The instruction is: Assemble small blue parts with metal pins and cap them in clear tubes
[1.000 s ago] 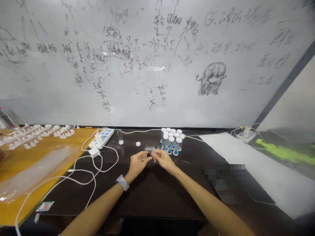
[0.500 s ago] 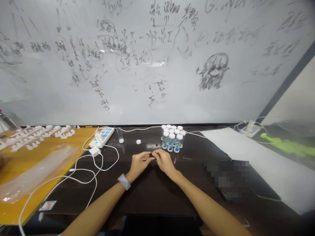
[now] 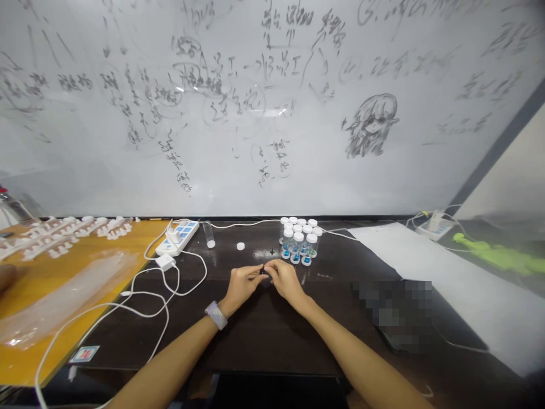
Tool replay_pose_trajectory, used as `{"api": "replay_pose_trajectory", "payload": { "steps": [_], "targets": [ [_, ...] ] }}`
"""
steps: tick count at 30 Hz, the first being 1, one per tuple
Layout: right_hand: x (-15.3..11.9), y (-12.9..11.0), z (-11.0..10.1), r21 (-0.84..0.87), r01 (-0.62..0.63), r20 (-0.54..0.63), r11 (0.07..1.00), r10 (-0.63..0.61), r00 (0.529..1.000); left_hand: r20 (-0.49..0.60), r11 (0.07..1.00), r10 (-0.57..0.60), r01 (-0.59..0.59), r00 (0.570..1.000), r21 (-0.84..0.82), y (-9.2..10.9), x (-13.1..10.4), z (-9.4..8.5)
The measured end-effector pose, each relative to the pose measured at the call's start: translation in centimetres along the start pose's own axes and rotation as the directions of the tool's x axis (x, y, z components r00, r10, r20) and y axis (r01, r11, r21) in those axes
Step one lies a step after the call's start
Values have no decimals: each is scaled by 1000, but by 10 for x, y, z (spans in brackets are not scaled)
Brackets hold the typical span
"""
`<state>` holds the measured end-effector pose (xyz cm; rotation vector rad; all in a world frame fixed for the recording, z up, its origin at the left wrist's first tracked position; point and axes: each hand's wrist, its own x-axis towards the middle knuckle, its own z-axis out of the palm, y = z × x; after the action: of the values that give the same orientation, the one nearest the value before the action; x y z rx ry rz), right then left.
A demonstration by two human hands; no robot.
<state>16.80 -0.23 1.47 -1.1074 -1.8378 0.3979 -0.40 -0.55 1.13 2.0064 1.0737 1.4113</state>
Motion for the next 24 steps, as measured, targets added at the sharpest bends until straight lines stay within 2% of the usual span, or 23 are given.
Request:
{"api": "replay_pose_trajectory", "payload": {
  "steps": [4,8,12,15,17,19,21,24],
  "targets": [
    [-2,0,1,83,-58,26,995,56,998,-8,990,-103,102,995,-98,-3,-1,2],
    [-4,-2,0,84,4,62,996,-9,998,3,982,-137,136,991,-133,-6,0,2],
    [-4,-3,-1,47,55,49,997,-57,997,-11,983,-135,132,991,-128,-6,0,2],
    [-2,-3,-2,101,-17,56,995,11,998,-7,985,-123,121,992,-126,-5,-1,2],
    [-1,-3,-3,186,-105,95,977,88,992,2,987,-109,109,994,-122,-4,-1,2],
    [-1,-4,-4,213,-139,125,967,114,986,12,989,-100,101,995,-110,-3,-2,2],
    [-2,-5,-6,130,-73,106,989,59,993,14,990,-97,98,995,-104,-3,-2,2],
    [-3,-7,-8,-65,95,66,993,-90,994,12,988,-99,99,995,-115,-2,-2,3]
  ]
}}
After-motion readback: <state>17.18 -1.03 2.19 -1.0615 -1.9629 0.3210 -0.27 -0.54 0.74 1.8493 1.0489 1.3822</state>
